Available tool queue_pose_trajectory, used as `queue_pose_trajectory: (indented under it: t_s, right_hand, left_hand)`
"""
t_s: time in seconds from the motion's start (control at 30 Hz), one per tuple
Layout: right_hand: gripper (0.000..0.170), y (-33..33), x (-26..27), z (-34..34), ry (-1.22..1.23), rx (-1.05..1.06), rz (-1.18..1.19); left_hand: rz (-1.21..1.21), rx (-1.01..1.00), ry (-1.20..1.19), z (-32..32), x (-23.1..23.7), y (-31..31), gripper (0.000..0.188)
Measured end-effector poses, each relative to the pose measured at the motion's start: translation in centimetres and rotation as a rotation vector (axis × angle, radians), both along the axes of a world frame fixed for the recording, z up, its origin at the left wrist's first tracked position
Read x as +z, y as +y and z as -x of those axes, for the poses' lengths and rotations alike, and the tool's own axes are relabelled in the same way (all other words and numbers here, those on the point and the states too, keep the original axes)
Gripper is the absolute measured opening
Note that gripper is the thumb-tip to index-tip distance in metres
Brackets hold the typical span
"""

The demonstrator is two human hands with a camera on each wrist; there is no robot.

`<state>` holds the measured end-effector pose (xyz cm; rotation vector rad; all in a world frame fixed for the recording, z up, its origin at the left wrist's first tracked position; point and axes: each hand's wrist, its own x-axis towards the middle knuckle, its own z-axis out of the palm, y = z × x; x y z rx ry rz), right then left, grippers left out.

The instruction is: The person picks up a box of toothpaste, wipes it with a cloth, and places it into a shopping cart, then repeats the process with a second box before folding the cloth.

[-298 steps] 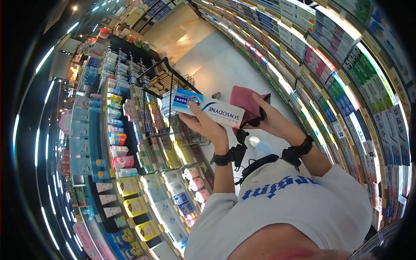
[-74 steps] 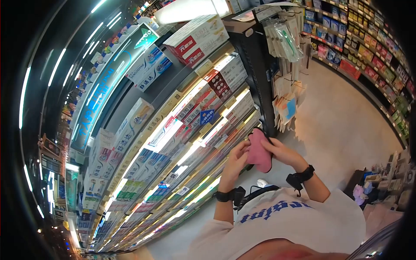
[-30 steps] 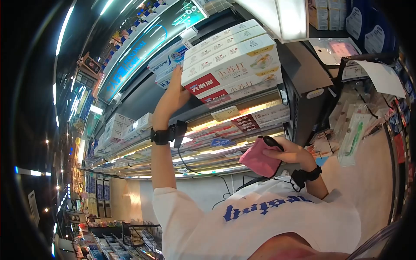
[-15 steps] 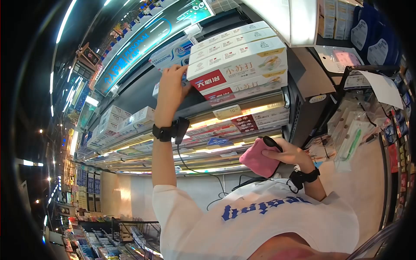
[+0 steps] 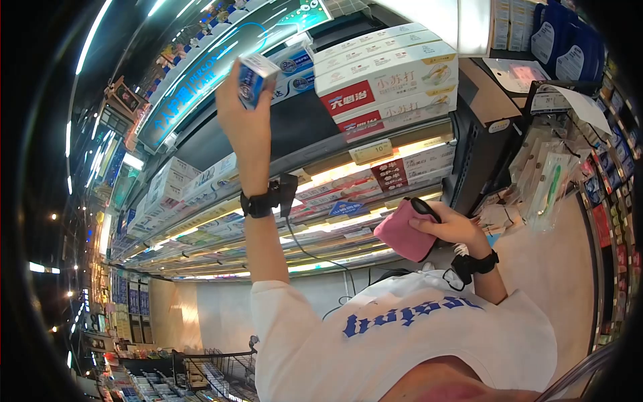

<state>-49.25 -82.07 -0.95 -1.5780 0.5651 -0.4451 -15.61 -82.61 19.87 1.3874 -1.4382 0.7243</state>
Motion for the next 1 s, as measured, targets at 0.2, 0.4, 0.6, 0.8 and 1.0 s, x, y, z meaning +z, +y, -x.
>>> queue_pose_trajectory:
  t_s: [0.2,0.4,0.6,0.8,1.0]
  right_hand:
    - [0.03,6.8,3.5,-1.5,-0.192,-0.707,0.189]
    - [0.047,10.8,5.9,-6.1,-0.875,-1.247,0.417]
    - [0.055,15.4,10.4,-13.6,-0.566,-0.394,0.893]
    - [0.061,18.0,7.8,-16.7,-0.567,-0.089,0.861]
    - [0.06,19.3,5.4,-16.4,-0.387,-0.016,0.728]
  left_hand:
    - [0.47,-0.33,0.284,3.6,-1.3,7.7,0.08]
    - [-0.008,-0.542,0.288,6.4,-10.4,15.5,0.088]
    - [-0.141,-0.724,0.386,6.4,-15.6,20.0,0.078]
    - [0.086,-0.741,1.078,6.5,-17.3,23.8,0.088]
    - [0.493,-0.435,1.105,7.1,-15.8,26.0,0.07]
